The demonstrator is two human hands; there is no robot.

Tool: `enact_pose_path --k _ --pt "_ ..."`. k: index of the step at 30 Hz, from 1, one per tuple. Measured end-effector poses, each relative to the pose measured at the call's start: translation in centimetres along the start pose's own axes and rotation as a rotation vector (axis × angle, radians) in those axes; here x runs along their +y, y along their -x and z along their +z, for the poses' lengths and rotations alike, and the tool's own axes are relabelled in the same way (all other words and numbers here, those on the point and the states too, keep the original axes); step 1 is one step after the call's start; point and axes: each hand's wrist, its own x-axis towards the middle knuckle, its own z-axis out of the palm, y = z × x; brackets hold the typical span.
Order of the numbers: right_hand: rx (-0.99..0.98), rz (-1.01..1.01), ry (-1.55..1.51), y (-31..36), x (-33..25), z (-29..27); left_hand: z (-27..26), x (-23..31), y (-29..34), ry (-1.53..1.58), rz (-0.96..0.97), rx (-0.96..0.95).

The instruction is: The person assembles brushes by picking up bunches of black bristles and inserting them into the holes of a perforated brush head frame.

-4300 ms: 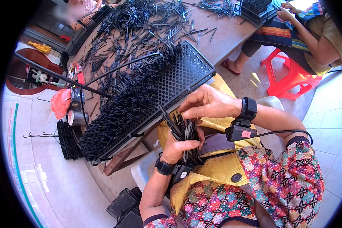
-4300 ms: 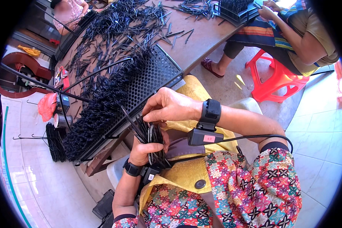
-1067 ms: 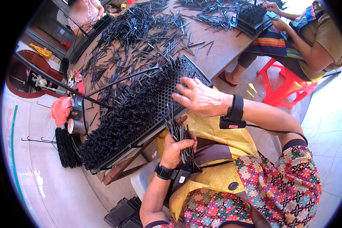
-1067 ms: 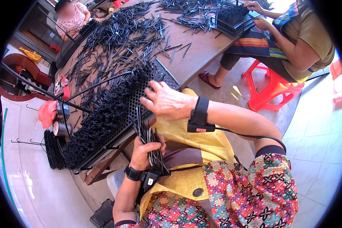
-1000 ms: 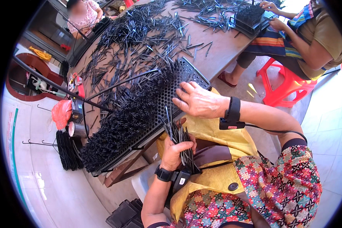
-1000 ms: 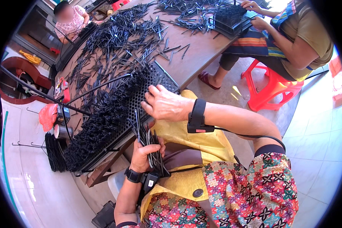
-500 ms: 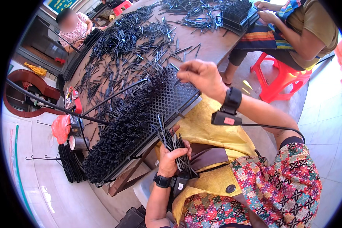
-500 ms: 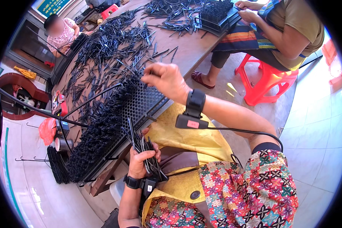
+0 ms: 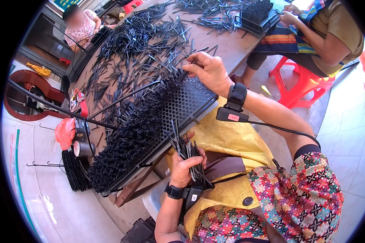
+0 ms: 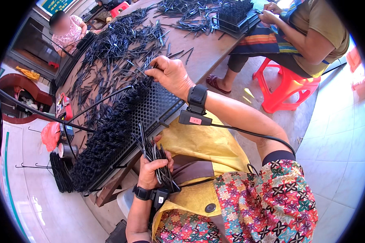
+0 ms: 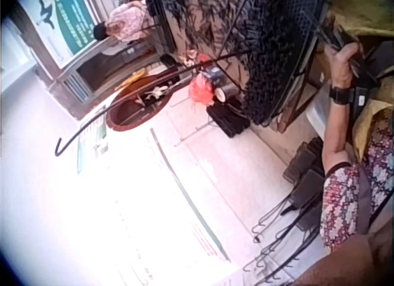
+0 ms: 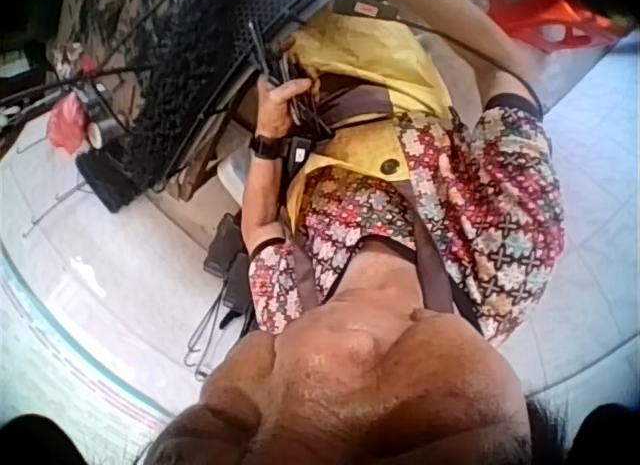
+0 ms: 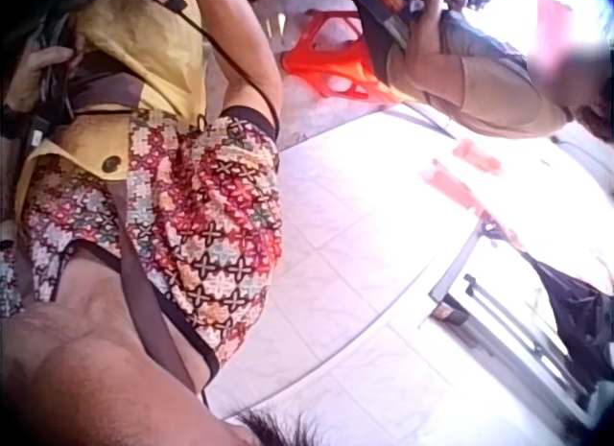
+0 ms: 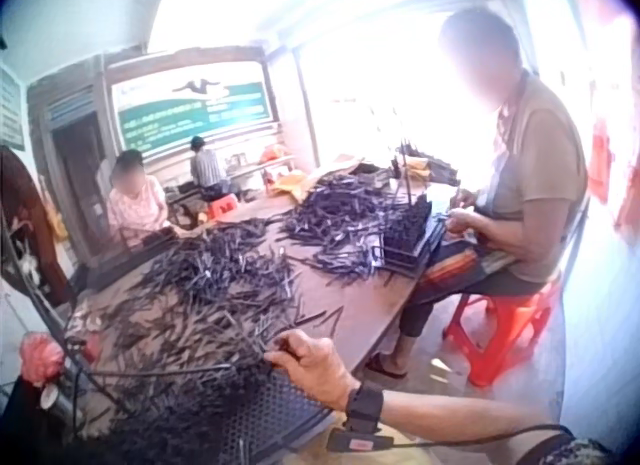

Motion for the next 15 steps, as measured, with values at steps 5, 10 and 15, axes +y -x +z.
enact_pose_path --k 5,10,15 --pt "-0.069 -0.211 0.24 -0.4 0.2 0.6 -0.2 -0.2 -0.1 0.007 0.019 -0.026" --pt "-0.096 -0.043 0.209 -1.5 0.1 0.8 -0.2 0.0 -0.2 0.003 0.015 -0.049" --pt "-0.062 0.129 0.057 -1.2 0.4 1.0 -0.3 0.1 -0.2 -0.002 0.0 -0.033"
